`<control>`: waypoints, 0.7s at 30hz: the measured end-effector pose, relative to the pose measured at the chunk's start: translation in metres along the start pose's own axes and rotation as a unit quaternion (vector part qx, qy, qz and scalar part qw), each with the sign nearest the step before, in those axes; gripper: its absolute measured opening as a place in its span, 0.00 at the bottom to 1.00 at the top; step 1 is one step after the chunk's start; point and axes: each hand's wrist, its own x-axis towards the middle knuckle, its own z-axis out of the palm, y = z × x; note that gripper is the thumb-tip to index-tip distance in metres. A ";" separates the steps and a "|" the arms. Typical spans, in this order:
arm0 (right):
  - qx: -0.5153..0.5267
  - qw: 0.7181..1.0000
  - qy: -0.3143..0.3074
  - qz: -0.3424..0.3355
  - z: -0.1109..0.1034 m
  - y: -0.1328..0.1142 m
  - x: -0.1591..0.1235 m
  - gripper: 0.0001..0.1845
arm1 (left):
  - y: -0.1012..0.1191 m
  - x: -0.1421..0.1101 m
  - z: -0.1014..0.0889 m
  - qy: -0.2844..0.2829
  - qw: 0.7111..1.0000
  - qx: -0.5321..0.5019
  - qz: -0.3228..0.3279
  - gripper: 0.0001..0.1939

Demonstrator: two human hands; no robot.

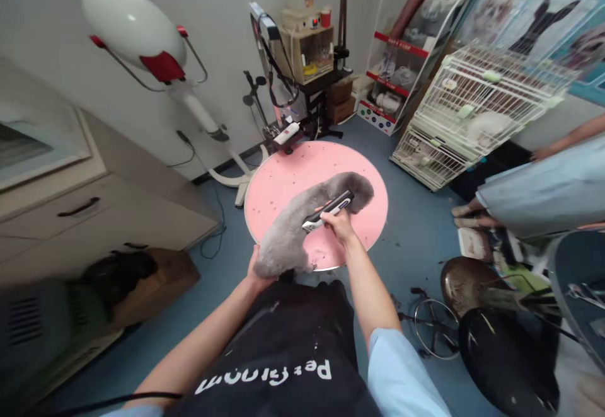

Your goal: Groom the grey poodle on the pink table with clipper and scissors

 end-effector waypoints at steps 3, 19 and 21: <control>0.020 0.999 -0.033 -0.005 0.000 0.010 -0.019 0.26 | 0.005 -0.003 0.004 0.027 0.992 -0.120 -0.035 0.30; 0.037 0.998 -0.036 -0.039 0.007 0.012 -0.018 0.23 | -0.017 0.000 -0.001 0.129 0.954 -0.221 -0.156 0.44; 0.028 0.998 -0.018 -0.060 0.010 0.004 -0.012 0.23 | -0.015 0.000 0.000 0.082 0.982 -0.122 -0.120 0.40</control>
